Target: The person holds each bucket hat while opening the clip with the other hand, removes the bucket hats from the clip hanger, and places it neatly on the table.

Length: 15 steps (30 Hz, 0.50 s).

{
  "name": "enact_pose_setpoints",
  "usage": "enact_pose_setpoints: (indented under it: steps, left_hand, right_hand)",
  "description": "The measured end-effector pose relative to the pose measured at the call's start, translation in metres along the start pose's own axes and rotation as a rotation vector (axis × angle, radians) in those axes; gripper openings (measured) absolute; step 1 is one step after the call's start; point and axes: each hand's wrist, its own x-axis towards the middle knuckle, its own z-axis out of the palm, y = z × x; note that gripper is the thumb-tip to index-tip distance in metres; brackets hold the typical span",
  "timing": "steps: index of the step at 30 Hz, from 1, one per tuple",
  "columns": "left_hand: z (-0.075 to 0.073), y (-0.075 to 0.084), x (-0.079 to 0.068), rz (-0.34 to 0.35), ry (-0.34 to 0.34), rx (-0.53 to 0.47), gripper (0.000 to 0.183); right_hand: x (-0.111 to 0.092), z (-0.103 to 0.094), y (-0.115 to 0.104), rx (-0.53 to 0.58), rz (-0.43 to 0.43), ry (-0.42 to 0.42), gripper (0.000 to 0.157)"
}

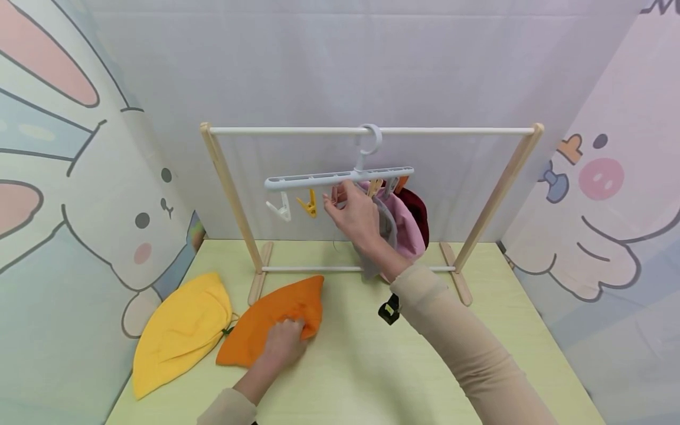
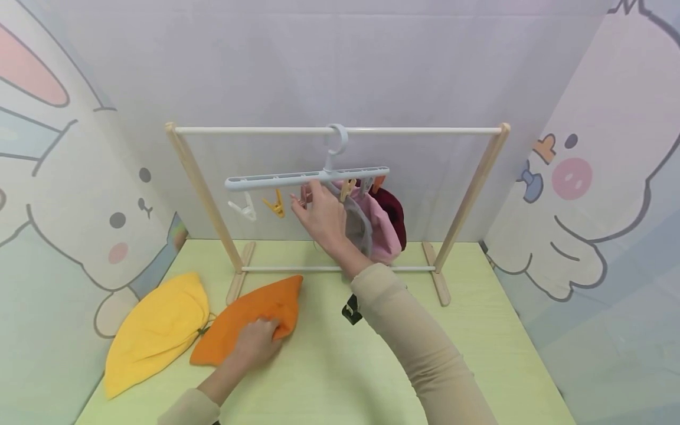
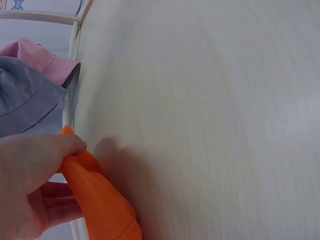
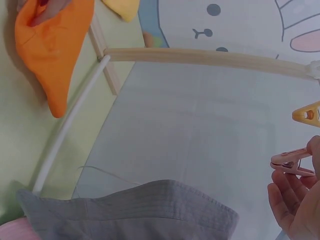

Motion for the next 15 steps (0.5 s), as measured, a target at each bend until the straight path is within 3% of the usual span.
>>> enact_pose_setpoints:
  steps: [8,15]
  left_hand:
    - [-0.0036,0.0033,-0.0010,-0.029,-0.125,-0.109,0.033]
    - [-0.0026,0.0054,-0.0029,-0.009,-0.125,-0.139,0.021]
  right_hand:
    - [0.0006,-0.0005,0.0001,-0.008,-0.001,-0.007,0.023]
    - [0.0000,-0.0007,0.0000,-0.007,0.003,-0.001,0.023]
